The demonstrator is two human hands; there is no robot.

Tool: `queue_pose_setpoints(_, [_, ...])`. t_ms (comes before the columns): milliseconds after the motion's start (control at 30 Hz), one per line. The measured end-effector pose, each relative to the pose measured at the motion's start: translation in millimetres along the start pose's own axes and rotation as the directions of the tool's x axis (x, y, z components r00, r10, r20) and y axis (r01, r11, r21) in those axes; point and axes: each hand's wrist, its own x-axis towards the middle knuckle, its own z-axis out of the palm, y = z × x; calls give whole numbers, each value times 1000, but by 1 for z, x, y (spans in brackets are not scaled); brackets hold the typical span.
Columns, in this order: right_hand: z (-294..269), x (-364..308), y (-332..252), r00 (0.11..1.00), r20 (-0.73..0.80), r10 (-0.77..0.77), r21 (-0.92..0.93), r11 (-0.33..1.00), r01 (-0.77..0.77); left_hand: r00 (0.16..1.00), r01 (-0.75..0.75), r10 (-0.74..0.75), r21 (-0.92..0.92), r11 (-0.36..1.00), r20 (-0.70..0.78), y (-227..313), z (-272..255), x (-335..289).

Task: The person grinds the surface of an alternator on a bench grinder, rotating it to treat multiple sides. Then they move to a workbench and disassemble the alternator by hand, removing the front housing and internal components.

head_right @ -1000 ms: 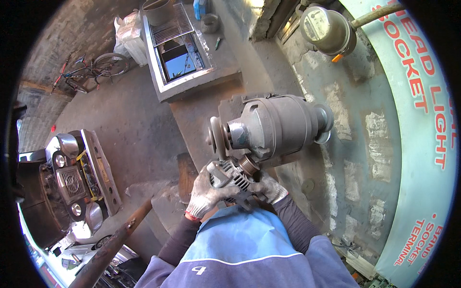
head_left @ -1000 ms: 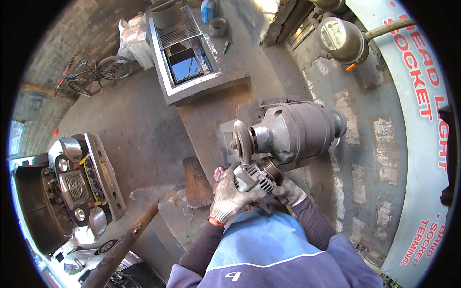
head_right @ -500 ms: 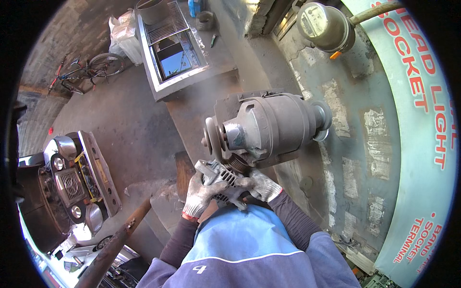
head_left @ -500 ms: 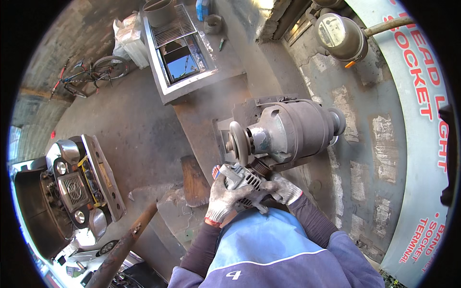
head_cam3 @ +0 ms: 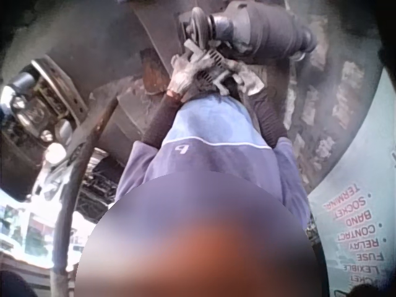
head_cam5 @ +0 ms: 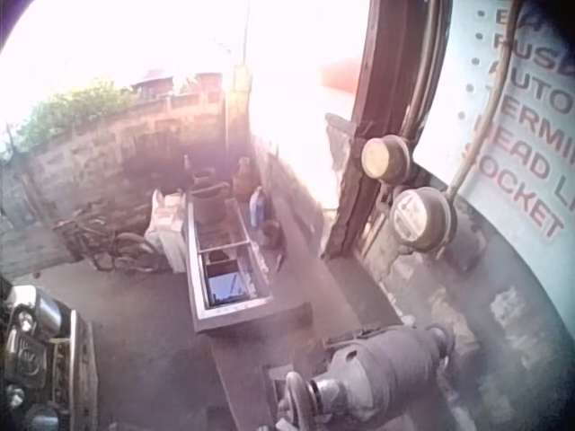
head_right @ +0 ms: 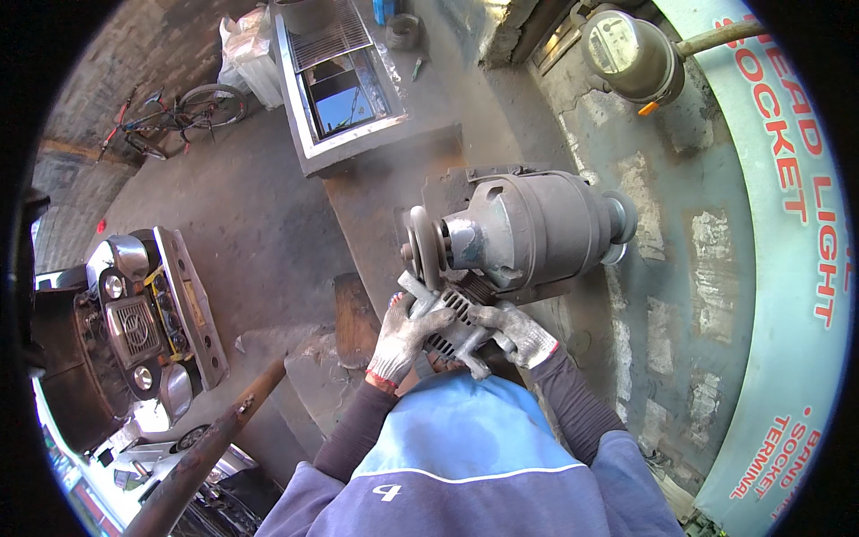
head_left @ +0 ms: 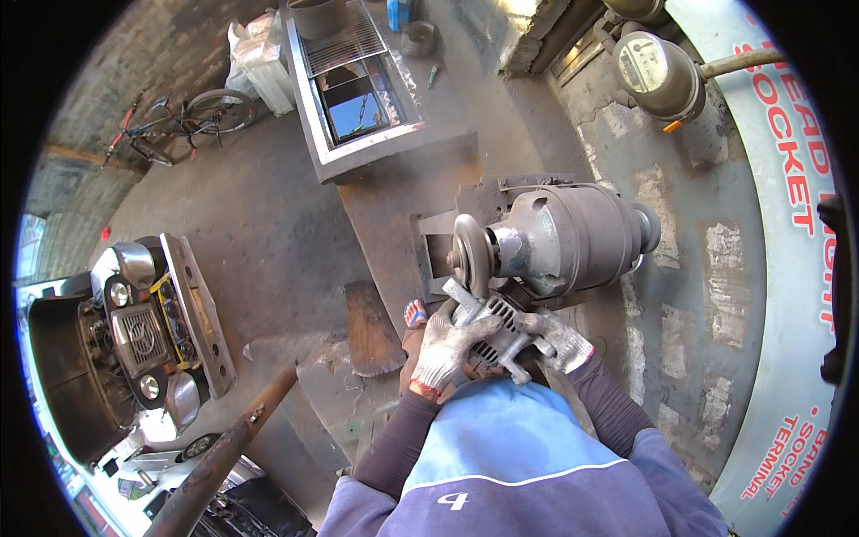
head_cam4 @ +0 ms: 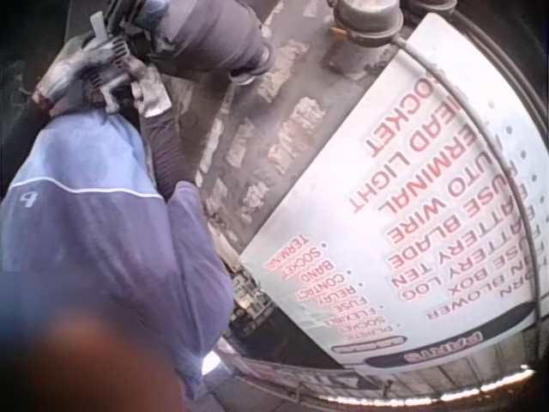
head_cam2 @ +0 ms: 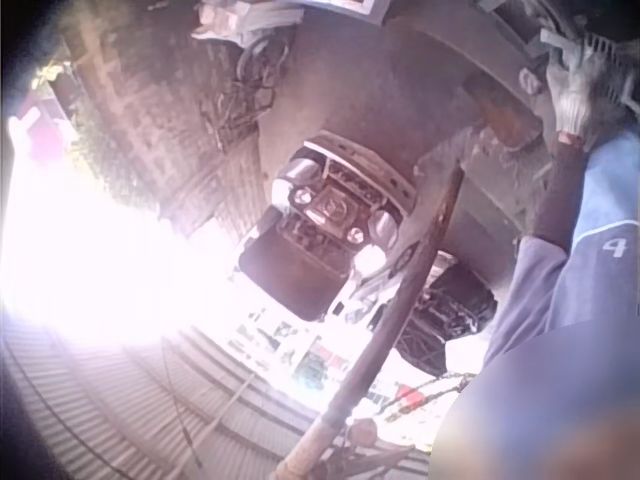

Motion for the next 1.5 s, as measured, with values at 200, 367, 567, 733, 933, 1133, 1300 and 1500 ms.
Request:
queue_pose_setpoints(200, [-1, -4, -13, 996, -38, 81, -23, 996, -82, 986, -127, 148, 225, 966, -82, -7, 2, -2])
queue_pose_setpoints(367, [13, -3, -13, 998, 40, -56, -190, 980, 63, 995, 25, -36, -126, 992, -89, -12, -10, -8])
queue_pose_setpoints(567, [25, -6, -16, 994, 73, 82, 105, 990, -90, 997, 1, -6, -70, 998, -71, -19, -16, -1])
queue_pose_setpoints(733, [24, -28, -12, 972, 149, -180, -294, 931, 217, 999, 48, -52, -222, 974, -13, -27, -23, -1])
queue_pose_setpoints(933, [40, -35, 36, 959, -39, -282, -251, 931, 264, 994, 60, -81, -254, 965, -72, -20, -20, -24])
queue_pose_setpoints(1133, [30, -24, 49, 953, -108, -281, -12, 959, 282, 993, -18, 0, -154, 988, -116, -8, -5, -47])
queue_pose_setpoints(1300, [21, -25, 35, 983, 12, -181, 84, 980, 180, 997, -68, 60, 180, 981, 52, -8, -43, -32])
queue_pose_setpoints(1500, [24, -20, 34, 974, -57, -219, 132, 965, 225, 980, -198, 184, -279, 940, -75, -34, -23, -16])
